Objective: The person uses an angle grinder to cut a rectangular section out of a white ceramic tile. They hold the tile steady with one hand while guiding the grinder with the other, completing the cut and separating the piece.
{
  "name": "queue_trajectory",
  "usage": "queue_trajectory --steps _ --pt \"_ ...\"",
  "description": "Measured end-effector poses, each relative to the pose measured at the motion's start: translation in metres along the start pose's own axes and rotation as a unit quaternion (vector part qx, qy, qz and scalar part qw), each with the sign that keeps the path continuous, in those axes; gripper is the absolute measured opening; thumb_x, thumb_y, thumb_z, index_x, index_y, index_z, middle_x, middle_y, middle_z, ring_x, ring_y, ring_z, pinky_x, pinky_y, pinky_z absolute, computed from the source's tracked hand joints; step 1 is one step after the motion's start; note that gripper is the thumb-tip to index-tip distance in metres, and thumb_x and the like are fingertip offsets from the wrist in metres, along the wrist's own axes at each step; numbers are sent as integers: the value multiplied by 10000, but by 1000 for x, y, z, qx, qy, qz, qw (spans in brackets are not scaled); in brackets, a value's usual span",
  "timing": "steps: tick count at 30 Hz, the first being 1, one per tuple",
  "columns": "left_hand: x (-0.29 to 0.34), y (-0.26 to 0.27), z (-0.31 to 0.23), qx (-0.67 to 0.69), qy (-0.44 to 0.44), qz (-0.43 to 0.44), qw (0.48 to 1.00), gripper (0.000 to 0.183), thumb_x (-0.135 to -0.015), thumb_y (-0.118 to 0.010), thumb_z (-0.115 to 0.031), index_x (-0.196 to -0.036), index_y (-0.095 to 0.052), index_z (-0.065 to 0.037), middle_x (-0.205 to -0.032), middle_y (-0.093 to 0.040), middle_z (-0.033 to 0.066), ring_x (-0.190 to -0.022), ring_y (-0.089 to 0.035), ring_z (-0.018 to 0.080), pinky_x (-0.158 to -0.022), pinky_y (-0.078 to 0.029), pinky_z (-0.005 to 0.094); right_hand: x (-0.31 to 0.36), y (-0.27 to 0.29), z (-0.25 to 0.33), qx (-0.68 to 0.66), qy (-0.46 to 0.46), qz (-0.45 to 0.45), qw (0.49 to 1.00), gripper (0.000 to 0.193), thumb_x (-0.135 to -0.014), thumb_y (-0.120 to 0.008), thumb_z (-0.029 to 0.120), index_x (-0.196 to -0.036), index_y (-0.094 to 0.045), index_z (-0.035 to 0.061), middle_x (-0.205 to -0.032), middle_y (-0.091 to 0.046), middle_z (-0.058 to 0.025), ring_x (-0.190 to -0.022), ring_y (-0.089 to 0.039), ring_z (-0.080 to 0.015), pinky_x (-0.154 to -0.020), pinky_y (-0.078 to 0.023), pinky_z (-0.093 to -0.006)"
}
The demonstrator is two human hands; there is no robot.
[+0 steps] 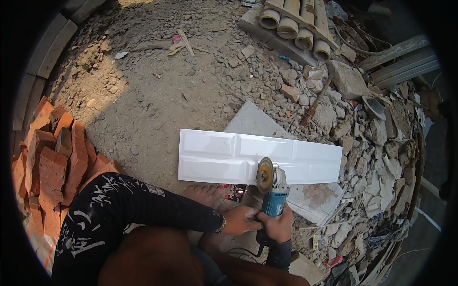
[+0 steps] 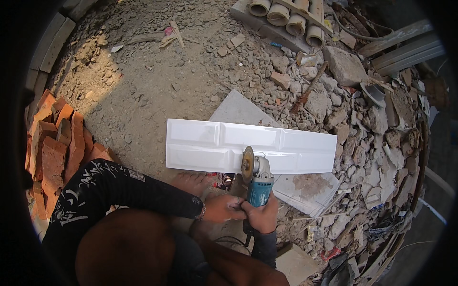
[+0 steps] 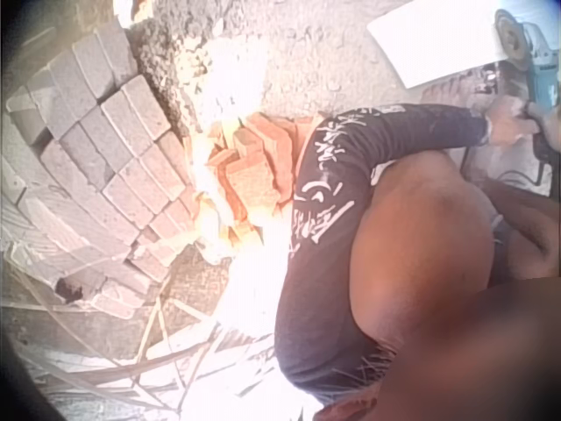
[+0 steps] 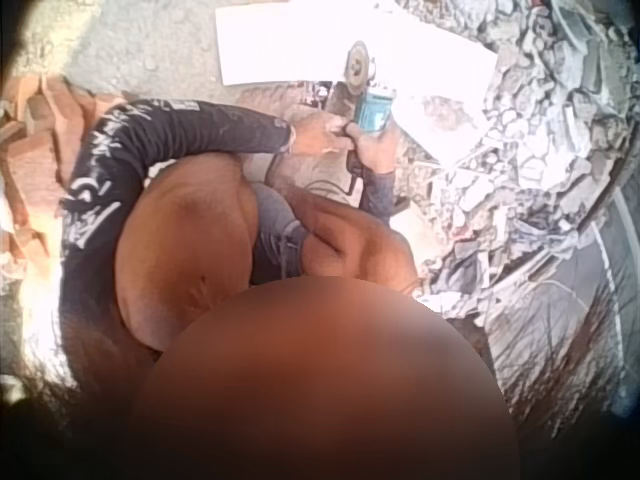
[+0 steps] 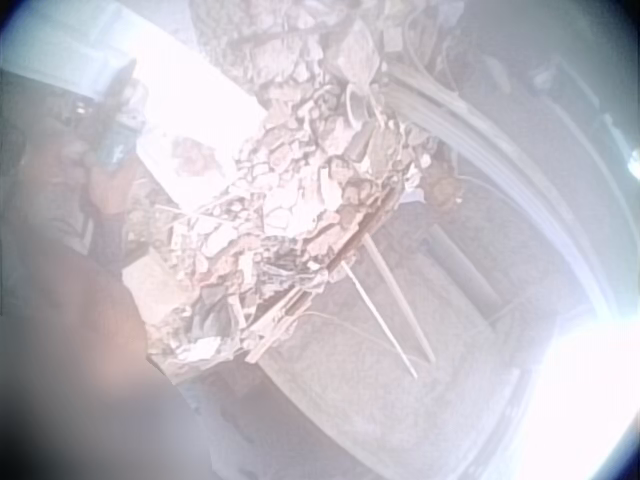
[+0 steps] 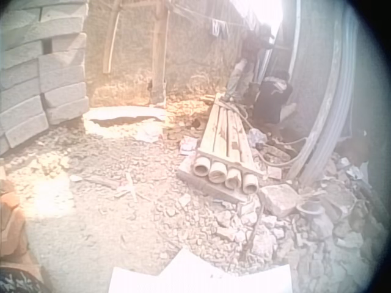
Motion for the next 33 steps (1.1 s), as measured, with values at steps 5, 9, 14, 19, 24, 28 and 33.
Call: queue_trajectory --steps 5,9,14,19,24,28,33 --pt "4 2 -7 -40 8 -6 999 378 -1079 -749 -312 -1307 -670 -21 -1190 -770 101 -1089 -701 144 -965 -551 335 0 0 -1 12 4 -2 1000 395 -730 -855 95 -1062 -683 -33 -868 -747 -106 -757 -693 -180 -745 -588 -366" --pt "3 1 -4 -22 0 -15 1000 393 -1071 -754 -334 -1303 -677 -26 -1170 -781 105 -1063 -718 158 -950 -560 344 -1 0 -2 11 -1 2 1000 397 -729 -856 100 -1061 -685 -34 -866 -747 -109 -761 -696 -184 -748 -589 -369" --pt "-1 1 2 -73 8 -16 997 415 -1066 -764 -344 -1316 -680 -25 -1188 -782 111 -1075 -724 171 -961 -562 354 -1 0 -5 -6 -1 3 1000 402 -729 -855 107 -1065 -687 -35 -870 -752 -113 -770 -705 -187 -751 -592 -369" --pt "2 2 -3 -61 11 -20 998 429 -1067 -760 -371 -1308 -684 -24 -1162 -784 124 -1072 -724 179 -960 -560 355 -1 0 -7 12 0 6 1000 406 -730 -851 106 -1075 -687 -33 -881 -750 -110 -774 -708 -189 -755 -592 -365" --pt "7 2 -10 -48 9 -23 999 407 -1069 -755 -375 -1262 -687 -22 -1132 -787 127 -1053 -726 180 -940 -561 363 0 0 -8 2 -5 6 1000 408 -730 -854 106 -1076 -687 -30 -881 -745 -105 -778 -707 -188 -756 -592 -365" --pt "9 0 -14 -16 -8 -43 999 374 -1047 -774 -315 -1218 -691 7 -1107 -788 125 -1002 -709 157 -885 -556 362 1 0 -7 5 0 5 1000 415 -730 -857 108 -1083 -687 -29 -881 -744 -100 -780 -707 -186 -754 -592 -363" --pt "8 1 -10 -29 25 -26 999 413 -1058 -766 -396 -1241 -689 -33 -1142 -787 117 -1051 -724 167 -937 -560 358 2 0 -6 8 -9 3 1000 429 -729 -857 107 -1099 -687 -30 -888 -750 -101 -779 -709 -189 -752 -593 -364"
Point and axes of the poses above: each hand's wrist, its own x-axis away from the middle knuckle, its own y-axis out of the back of the hand, z = x × y, the point moved 4 cm from there along -x, towards the middle knuckle
